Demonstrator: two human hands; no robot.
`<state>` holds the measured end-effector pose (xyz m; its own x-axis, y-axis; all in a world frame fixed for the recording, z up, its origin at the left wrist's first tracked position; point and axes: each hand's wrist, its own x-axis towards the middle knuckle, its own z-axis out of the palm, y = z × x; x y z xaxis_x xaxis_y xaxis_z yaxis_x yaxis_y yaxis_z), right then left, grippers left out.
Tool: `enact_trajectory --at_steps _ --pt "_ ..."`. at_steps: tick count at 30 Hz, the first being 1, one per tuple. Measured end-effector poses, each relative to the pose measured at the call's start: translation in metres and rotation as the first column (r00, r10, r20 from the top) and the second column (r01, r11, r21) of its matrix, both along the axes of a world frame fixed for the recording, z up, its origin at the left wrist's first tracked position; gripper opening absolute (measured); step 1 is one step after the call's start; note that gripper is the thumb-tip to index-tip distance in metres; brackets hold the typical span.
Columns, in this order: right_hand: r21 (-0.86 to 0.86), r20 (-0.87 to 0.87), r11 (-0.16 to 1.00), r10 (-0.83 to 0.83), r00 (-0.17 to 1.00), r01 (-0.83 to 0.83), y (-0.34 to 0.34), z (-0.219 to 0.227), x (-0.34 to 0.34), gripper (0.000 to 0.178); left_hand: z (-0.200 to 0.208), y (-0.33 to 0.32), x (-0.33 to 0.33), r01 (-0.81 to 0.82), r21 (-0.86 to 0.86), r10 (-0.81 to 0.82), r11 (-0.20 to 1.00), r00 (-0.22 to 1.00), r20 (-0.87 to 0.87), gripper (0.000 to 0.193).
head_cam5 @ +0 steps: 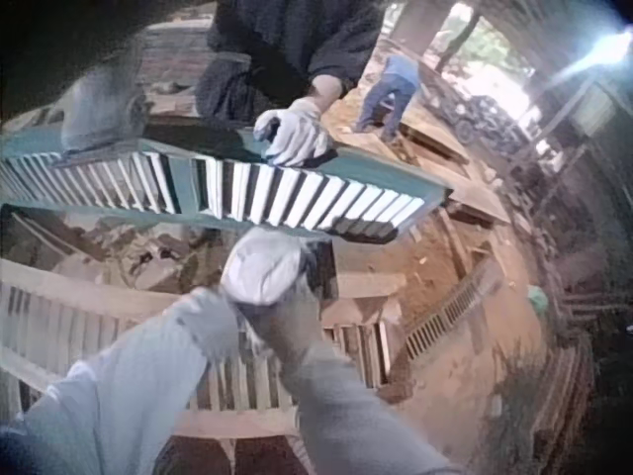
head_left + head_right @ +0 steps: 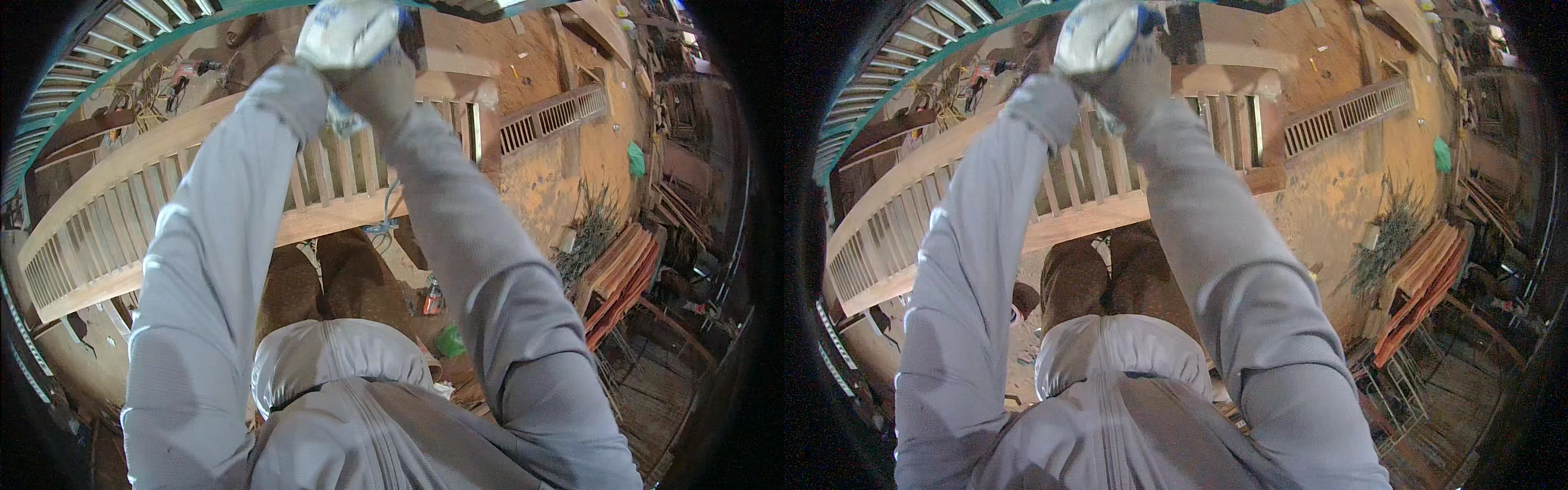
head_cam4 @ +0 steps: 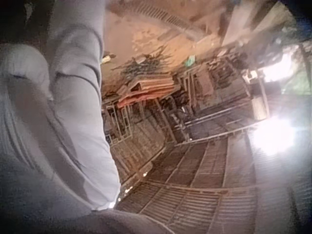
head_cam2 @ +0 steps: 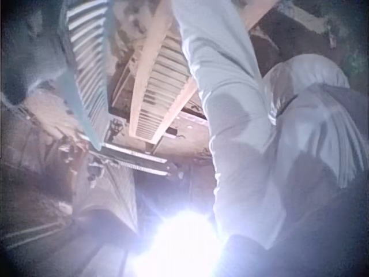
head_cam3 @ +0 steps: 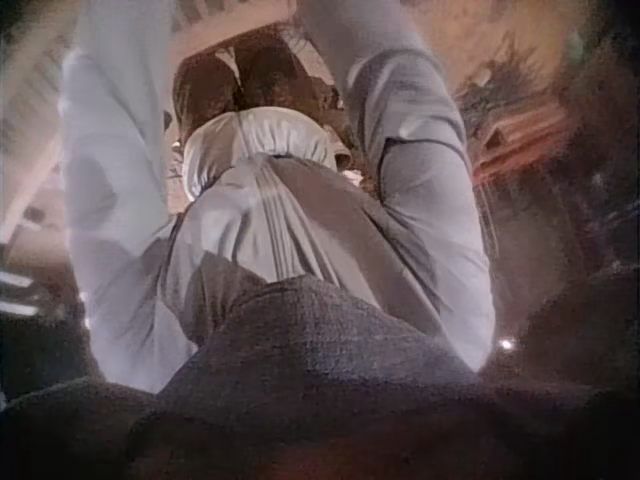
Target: The person sands a long wooden slatted panel with a sanding block, moving back and forth along the surface. Another person is visible in the background performing a similar task on a separate piece.
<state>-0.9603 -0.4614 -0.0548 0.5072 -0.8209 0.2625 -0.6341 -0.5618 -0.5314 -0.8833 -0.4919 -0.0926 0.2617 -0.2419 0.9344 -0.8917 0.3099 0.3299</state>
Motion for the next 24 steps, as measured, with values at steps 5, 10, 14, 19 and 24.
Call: enact_trajectory --at_steps 5,10,14,19,24 --pt "0.125 0.094 0.992 -0.003 0.996 -0.009 0.161 0.003 -0.086 0.050 0.028 0.145 -0.015 0.601 0.594 -0.607 0.535 0.762 -0.224 0.024" --pt "0.701 0.313 0.712 -0.350 0.883 0.034 0.253 0.001 -0.128 0.043 0.087 0.220 -0.039 0.751 0.624 -0.726 0.217 0.551 -0.411 0.019" --pt "0.321 -0.025 0.947 -0.007 1.000 0.015 0.155 -0.015 -0.083 0.063 0.025 0.154 -0.007 0.730 0.506 -0.671 0.460 0.659 -0.340 0.043" --pt "-0.065 0.090 0.998 0.027 0.996 -0.021 0.001 0.002 0.008 0.057 0.004 0.011 0.064 0.465 0.391 -0.500 0.795 0.866 -0.012 0.040" --pt "-0.044 0.091 0.999 0.007 0.996 -0.003 0.010 -0.006 0.000 0.049 0.001 0.019 0.054 0.385 0.402 -0.424 0.831 0.906 0.010 0.037"
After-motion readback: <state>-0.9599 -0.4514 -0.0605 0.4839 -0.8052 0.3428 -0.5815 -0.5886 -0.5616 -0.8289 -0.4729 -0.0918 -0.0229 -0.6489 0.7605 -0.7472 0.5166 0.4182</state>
